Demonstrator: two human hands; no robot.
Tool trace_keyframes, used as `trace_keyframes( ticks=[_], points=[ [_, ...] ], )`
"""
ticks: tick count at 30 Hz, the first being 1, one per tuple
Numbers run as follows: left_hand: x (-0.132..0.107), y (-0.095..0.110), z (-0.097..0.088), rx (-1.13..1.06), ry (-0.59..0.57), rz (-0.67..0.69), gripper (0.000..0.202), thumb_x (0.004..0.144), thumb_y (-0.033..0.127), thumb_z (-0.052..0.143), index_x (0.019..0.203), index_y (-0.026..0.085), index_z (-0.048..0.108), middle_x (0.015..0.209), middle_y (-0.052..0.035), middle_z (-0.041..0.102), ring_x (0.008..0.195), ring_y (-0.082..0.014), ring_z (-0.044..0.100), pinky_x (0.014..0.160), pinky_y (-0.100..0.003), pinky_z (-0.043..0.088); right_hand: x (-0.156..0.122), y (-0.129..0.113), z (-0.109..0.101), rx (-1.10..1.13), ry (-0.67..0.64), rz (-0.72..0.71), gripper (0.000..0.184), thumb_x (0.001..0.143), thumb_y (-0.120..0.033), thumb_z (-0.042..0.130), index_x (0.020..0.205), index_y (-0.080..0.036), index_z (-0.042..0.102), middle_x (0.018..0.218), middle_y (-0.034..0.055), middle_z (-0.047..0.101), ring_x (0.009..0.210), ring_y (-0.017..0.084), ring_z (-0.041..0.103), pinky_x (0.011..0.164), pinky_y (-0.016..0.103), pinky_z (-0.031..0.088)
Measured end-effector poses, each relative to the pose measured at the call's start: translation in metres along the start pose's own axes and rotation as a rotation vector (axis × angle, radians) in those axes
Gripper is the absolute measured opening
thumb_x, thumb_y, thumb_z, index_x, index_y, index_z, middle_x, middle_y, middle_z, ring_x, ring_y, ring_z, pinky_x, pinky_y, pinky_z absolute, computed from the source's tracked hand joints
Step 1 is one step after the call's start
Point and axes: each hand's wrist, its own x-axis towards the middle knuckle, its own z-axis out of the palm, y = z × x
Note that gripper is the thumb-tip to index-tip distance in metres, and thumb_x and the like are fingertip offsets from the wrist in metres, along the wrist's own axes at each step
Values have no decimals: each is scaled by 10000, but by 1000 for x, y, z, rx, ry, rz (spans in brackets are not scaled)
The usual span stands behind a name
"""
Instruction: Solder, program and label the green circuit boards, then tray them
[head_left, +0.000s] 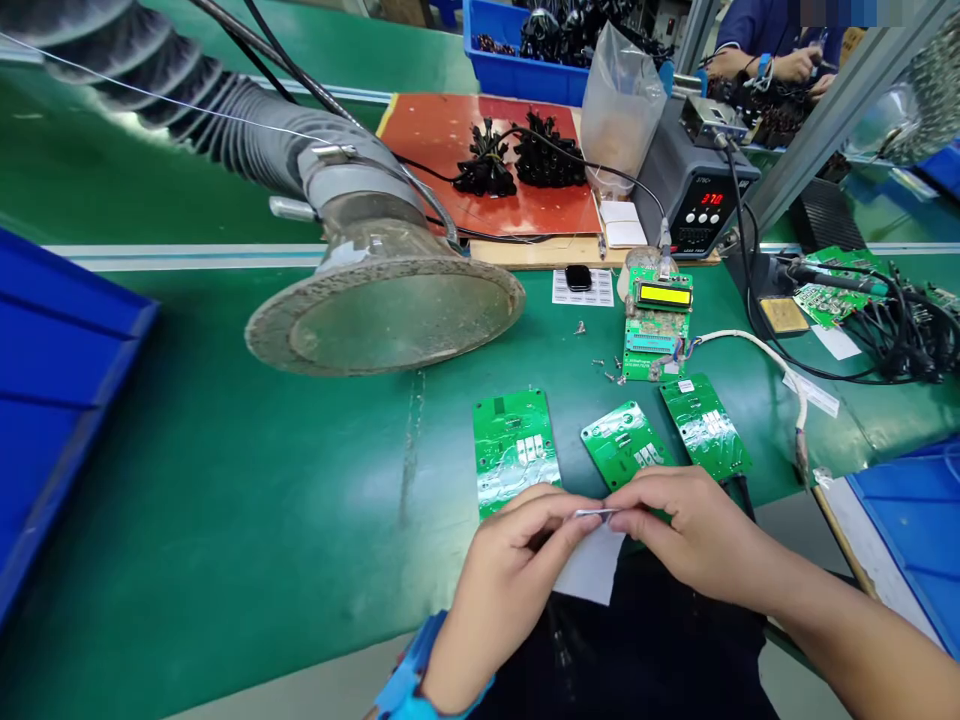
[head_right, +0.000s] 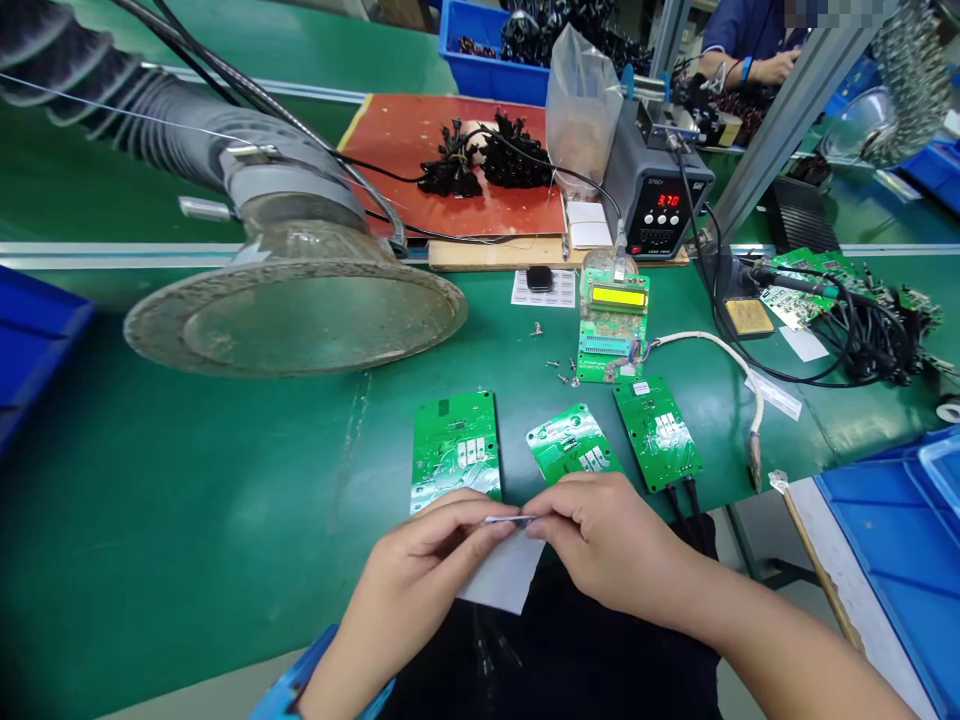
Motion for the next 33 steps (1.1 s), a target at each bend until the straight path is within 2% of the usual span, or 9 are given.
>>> trace_keyframes(
  ticks=[3,8,13,18,20,23,27,30,33],
  points=[
    [-2,-1,2,62,92,83,119,795,238,613,715,227,701,640,7,635,584,-110,574,530,-194,443,-2,-2,2,-17,-24,23,158,873,-193,507,873,-222,662,807,-5,686,734,111,616,662,230,450],
    [-4,-3,5,58,153,57,121,775,247,635,672,218,690,617,17,629,553,-97,563,505,-178,430,-4,-3,2,34,44,81,197,828,-231,591,1024,-213,591,837,2,664,770,121,615,700,250,478],
    [-8,-2,3,29,104,-63,174,766,304,633,629,203,667,587,17,590,535,-95,521,491,-180,399,-3,3,3,-71,116,-136,84,862,-212,545,832,-201,623,765,8,587,749,117,561,666,253,469],
    [-11,3,5,-110,5,-312,332,776,444,572,596,167,610,552,17,510,511,-91,441,460,-186,353,-9,13,13,-255,289,-463,174,854,-83,504,897,-196,628,741,27,597,715,138,548,642,306,454],
    [-10,5,7,-170,-18,-413,383,760,505,563,604,158,599,522,27,465,484,-83,390,432,-186,314,-11,15,14,-209,325,-535,210,832,-47,511,919,-201,626,733,25,598,704,139,544,636,313,455],
    [-7,6,7,-191,11,-447,407,751,534,561,592,159,569,508,38,424,475,-79,359,426,-189,295,-6,16,5,-11,376,-397,145,828,-94,547,860,-211,626,732,16,590,707,134,550,631,291,461],
    [-7,4,2,-113,36,-364,393,801,485,535,565,172,522,520,35,433,476,-88,394,428,-199,322,14,24,-14,127,476,92,120,809,-299,599,753,-197,628,716,9,599,661,127,534,593,261,434],
    [-9,1,2,45,-57,-134,306,860,358,504,619,179,562,623,6,548,578,-110,513,532,-212,417,32,35,-19,190,423,406,260,756,-426,607,751,-168,643,621,-9,560,553,100,458,509,230,371],
    [-11,2,8,200,-241,120,186,875,243,500,736,204,617,868,-20,668,885,-175,599,774,-296,483,43,42,-16,177,384,468,309,720,-454,609,733,-149,653,574,-14,528,519,92,414,465,216,316]
  ],
)
